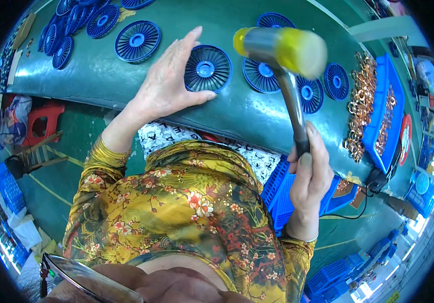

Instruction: Assembling small motor coils into plastic fan impellers on a production line.

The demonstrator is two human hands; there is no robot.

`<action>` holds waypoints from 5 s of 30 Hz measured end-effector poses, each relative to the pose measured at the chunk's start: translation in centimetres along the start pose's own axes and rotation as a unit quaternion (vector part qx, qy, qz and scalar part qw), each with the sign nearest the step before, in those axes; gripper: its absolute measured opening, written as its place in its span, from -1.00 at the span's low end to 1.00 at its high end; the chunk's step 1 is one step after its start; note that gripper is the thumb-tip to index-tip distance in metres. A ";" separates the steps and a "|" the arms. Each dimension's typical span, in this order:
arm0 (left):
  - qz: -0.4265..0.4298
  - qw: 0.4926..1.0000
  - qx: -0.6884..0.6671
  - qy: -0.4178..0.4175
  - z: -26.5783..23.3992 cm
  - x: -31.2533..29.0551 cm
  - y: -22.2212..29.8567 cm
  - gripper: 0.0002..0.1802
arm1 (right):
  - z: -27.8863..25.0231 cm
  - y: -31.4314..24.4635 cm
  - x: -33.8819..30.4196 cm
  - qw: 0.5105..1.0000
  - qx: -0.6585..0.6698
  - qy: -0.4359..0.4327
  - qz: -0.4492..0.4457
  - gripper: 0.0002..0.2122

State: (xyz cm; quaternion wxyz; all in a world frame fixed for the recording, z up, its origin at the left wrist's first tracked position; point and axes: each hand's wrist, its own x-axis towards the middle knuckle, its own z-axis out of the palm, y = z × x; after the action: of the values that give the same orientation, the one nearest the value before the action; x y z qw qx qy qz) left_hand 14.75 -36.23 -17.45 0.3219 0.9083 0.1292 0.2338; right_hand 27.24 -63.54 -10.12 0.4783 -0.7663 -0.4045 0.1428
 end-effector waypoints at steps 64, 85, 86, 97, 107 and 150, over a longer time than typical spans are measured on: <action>0.012 0.960 0.209 0.187 9.3 31.6 -12.4 -0.38 | 0.7 14.9 35.9 0.876 -0.388 0.286 -0.008 -0.72; -0.014 0.925 0.332 0.187 1.3 24.1 -9.1 -0.41 | -8.7 13.6 19.7 0.794 -0.492 0.181 0.309 -0.66; -0.027 0.912 0.361 0.191 0.2 22.5 -9.2 -0.40 | -8.4 13.3 19.5 0.798 -0.502 0.176 0.285 -0.69; -0.187 0.918 0.325 0.131 -4.7 6.9 -12.8 -0.15 | -3.2 10.8 18.4 0.960 -0.254 0.116 -0.014 -0.78; 0.057 0.943 0.303 0.125 -0.4 6.1 -5.4 -0.60 | 3.1 7.8 16.7 0.967 -0.251 0.003 -0.055 -0.81; -0.121 0.802 -0.585 0.000 1.0 2.5 8.8 -0.50 | 4.7 -1.1 7.8 0.911 -0.260 0.121 -0.297 -0.73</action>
State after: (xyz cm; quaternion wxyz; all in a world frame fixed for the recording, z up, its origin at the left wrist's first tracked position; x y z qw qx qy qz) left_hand 18.16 -42.53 -11.61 0.8175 0.5248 0.0769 0.2244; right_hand 28.77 -54.49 -10.19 0.3273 -0.7195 -0.5754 -0.2101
